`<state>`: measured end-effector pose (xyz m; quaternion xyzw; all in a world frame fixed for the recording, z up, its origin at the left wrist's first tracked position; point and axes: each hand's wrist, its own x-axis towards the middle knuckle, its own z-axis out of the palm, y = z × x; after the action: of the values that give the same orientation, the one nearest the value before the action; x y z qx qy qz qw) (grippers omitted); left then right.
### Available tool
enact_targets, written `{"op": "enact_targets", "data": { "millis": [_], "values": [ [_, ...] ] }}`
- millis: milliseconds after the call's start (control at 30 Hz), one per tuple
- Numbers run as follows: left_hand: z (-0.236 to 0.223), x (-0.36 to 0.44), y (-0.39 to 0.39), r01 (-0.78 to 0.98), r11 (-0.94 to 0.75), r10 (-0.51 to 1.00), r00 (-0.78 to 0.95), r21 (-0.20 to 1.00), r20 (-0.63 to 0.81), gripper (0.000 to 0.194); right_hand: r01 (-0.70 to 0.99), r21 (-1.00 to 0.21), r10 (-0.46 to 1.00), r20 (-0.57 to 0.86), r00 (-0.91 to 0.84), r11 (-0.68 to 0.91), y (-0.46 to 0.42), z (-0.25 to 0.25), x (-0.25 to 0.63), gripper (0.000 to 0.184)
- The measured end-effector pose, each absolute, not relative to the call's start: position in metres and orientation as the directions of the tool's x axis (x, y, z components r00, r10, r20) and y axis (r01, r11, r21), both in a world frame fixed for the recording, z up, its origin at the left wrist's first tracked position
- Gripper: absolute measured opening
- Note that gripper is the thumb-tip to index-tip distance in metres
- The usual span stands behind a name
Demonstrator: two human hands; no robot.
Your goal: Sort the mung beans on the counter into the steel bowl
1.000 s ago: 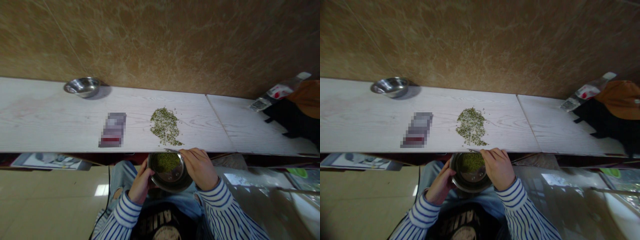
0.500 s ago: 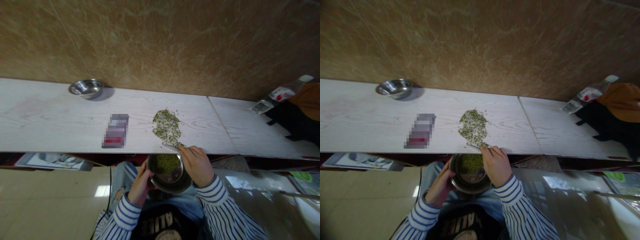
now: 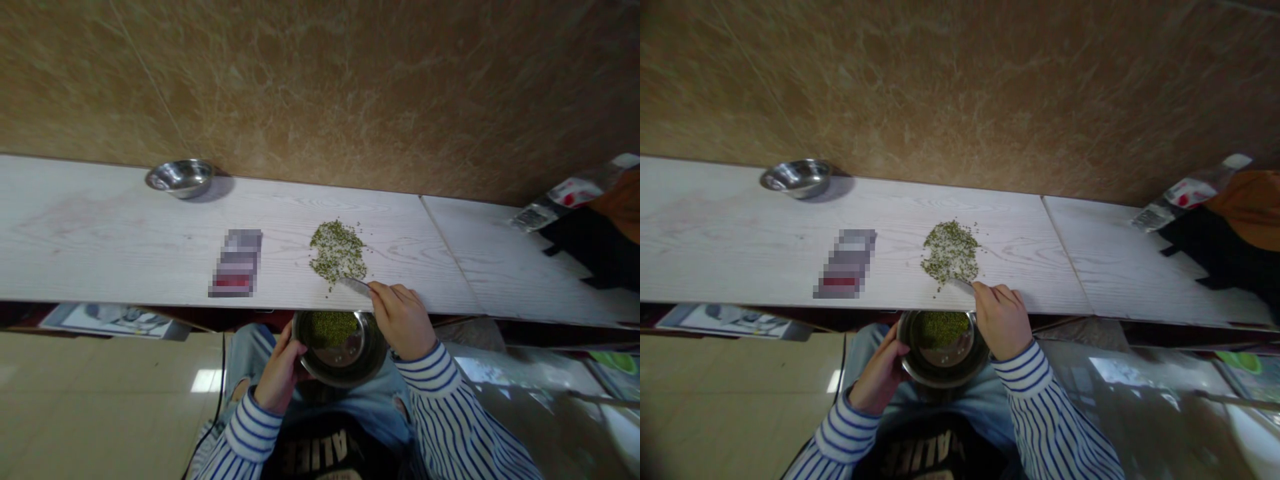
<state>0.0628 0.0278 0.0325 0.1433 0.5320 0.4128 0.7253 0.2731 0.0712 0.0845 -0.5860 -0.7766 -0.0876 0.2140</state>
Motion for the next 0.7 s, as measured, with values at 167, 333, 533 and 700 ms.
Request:
{"op": "enact_targets", "data": {
  "millis": [167, 333, 533, 700],
  "values": [
    [0.0336, 0.0632, 0.0271, -0.44, 0.622, 0.747, 0.085, 0.648, -0.66, 0.069, 0.926, -0.172, 0.877, 0.416, -0.243, 0.337, 0.0635, 0.0825, 0.2682, 0.021],
    [0.0351, 0.063, 0.0273, -0.439, 0.622, 0.747, 0.085, 0.648, -0.66, 0.069, 0.922, -0.181, 0.881, 0.404, -0.247, 0.341, 0.0612, 0.0839, 0.2636, 0.021],
    [0.0349, 0.0634, 0.0275, -0.447, 0.621, 0.748, 0.094, 0.644, -0.657, 0.07, 0.923, -0.173, 0.876, 0.414, -0.247, 0.343, 0.0609, 0.0843, 0.2636, 0.022],
    [0.0351, 0.064, 0.0268, -0.434, 0.626, 0.748, 0.1, 0.648, -0.656, 0.065, 0.934, -0.167, 0.882, 0.414, -0.225, 0.317, 0.0644, 0.081, 0.2637, 0.021]
  ]
}}
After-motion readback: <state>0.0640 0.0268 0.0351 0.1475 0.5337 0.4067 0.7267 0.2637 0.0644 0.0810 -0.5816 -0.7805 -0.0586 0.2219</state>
